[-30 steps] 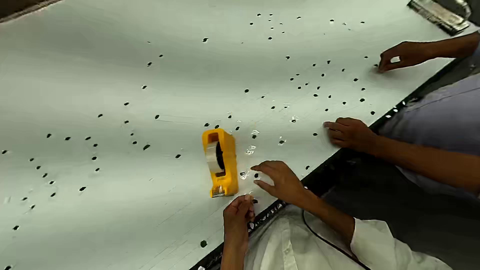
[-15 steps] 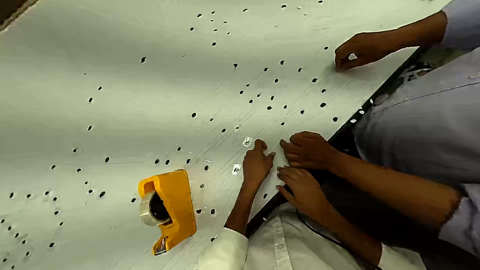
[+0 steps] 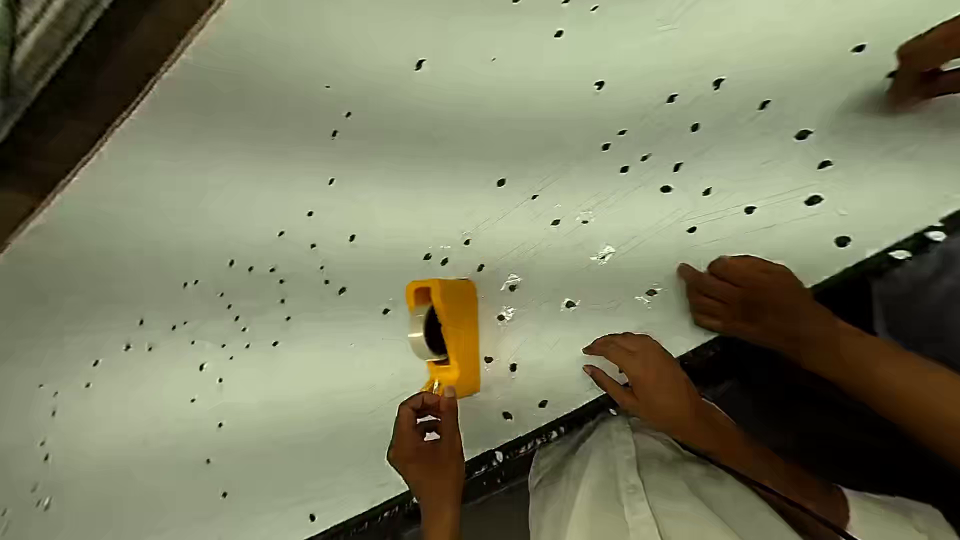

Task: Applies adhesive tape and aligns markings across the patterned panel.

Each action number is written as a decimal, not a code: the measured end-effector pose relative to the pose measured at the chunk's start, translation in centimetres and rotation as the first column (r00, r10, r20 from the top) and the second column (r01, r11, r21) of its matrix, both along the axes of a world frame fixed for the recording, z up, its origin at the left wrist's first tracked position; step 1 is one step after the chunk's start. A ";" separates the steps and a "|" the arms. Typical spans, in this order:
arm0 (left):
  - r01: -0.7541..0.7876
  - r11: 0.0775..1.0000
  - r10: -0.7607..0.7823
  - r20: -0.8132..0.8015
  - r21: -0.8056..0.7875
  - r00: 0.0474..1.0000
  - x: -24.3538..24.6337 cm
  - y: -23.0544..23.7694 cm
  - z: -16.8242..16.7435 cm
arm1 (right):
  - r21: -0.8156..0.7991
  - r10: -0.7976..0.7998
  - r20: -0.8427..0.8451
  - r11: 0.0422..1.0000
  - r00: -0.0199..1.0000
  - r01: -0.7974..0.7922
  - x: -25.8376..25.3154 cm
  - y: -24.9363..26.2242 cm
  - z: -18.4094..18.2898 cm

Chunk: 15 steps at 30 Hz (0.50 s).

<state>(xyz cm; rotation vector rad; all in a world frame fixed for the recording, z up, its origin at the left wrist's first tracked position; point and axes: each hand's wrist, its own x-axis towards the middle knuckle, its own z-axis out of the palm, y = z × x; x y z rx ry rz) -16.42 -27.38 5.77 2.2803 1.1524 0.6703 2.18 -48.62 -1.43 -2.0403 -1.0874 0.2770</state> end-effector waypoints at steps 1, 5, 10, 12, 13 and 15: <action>-0.056 0.998 0.056 -0.025 -0.022 0.998 -1.4 1.1 0.0 | 0.015 0.048 -0.018 0.999 0.999 -0.048 -0.8 1.7 0.4; -0.082 0.900 0.046 -0.094 -0.429 0.994 -3.6 4.2 -0.5 | 0.024 0.248 -0.080 0.969 0.965 -0.247 -4.6 8.3 2.1; 0.019 0.836 -0.004 0.028 -0.548 1.000 -3.1 5.5 -0.8 | 0.036 0.287 0.002 0.957 0.958 -0.287 -8.8 14.3 1.9; 0.023 0.848 0.022 0.078 -0.529 0.997 -3.5 5.3 -0.1 | 0.039 0.251 0.067 0.966 0.966 -0.254 -9.3 15.4 1.3; 0.028 0.857 0.018 0.084 -0.515 0.996 -4.2 5.2 0.2 | 0.032 0.235 0.113 0.970 0.965 -0.240 -9.4 15.7 1.1; 0.023 0.860 0.018 0.076 -0.511 0.997 -5.8 4.8 0.6 | 0.003 0.215 0.154 0.976 0.964 -0.218 -9.8 15.7 1.2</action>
